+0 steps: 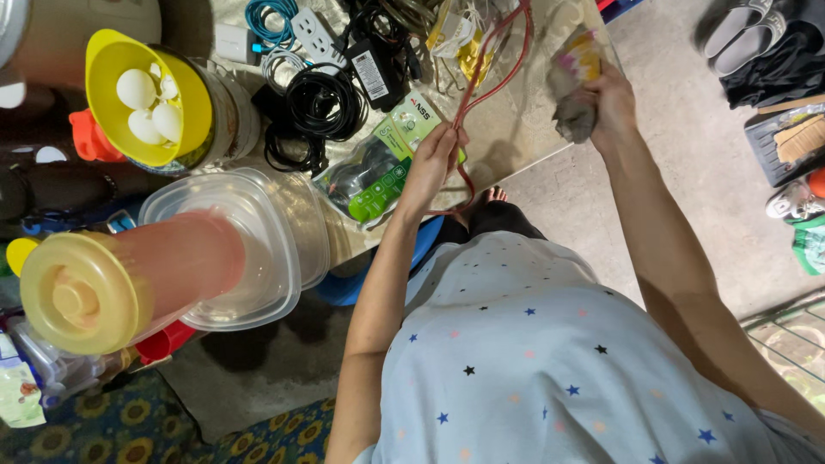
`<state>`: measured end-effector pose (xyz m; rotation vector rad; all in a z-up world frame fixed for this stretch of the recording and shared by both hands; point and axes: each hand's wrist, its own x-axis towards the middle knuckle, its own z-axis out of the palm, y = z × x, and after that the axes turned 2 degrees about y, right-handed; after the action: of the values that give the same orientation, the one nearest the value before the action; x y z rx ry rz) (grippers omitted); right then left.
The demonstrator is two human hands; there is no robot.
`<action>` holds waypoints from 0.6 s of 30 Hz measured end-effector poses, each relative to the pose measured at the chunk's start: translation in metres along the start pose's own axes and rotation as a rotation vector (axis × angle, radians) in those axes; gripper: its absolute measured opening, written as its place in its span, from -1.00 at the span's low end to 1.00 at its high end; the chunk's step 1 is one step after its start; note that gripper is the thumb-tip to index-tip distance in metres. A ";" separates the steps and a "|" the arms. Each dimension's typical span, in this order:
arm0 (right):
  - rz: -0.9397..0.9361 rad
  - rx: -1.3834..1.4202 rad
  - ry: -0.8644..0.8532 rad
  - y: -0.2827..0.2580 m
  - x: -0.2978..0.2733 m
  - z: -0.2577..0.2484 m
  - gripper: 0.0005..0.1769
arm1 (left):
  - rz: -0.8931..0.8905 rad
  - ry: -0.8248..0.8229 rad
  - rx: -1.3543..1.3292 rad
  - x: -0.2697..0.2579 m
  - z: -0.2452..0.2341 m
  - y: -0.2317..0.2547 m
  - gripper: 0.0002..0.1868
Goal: The person wipes a red cable with a cloth on a cluttered table, then coils it and places it down. The person also briefly handles a black cable and a packaged item before returning to the red cable.
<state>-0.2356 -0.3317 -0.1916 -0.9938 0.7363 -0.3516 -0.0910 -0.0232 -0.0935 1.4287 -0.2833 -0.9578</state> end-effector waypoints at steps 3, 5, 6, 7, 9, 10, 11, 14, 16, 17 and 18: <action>0.257 0.363 -0.011 -0.009 -0.043 0.033 -0.32 | 0.042 -0.019 0.067 0.005 0.011 -0.005 -0.66; 0.182 0.643 -0.185 0.003 -0.061 0.079 -0.40 | 0.153 0.013 0.281 0.003 0.020 -0.010 -0.65; 0.244 0.617 -0.166 0.008 -0.073 0.098 -0.45 | 0.208 0.028 0.387 0.003 0.025 -0.012 -0.64; 0.308 0.595 -0.147 0.014 -0.084 0.117 -0.50 | 0.272 0.070 0.474 0.001 0.030 -0.012 -0.71; 0.190 0.334 -0.056 0.011 -0.089 0.140 -0.56 | 0.405 0.149 0.647 -0.002 0.039 -0.010 -0.73; 0.134 0.203 -0.007 0.007 -0.089 0.146 -0.58 | 0.343 0.128 0.672 -0.005 0.043 -0.006 -0.72; 0.139 0.204 0.008 0.000 -0.086 0.148 -0.58 | 0.284 0.108 0.696 -0.008 0.047 -0.001 -0.70; 0.208 0.215 0.091 -0.023 -0.064 0.139 -0.58 | 0.163 0.020 0.725 -0.020 0.058 0.020 -0.71; 0.330 0.225 0.212 -0.035 -0.047 0.122 -0.56 | 0.141 -0.015 0.720 -0.027 0.067 0.031 -0.70; 0.299 0.316 0.228 -0.039 -0.036 0.116 -0.58 | 0.157 -0.014 0.714 -0.028 0.072 0.035 -0.71; 0.267 0.406 0.242 -0.046 -0.024 0.110 -0.59 | 0.173 -0.013 0.707 -0.029 0.075 0.039 -0.71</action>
<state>-0.1727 -0.2721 -0.1063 -0.4660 0.9598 -0.3726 -0.1453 -0.0618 -0.0335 1.9951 -0.7993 -0.7502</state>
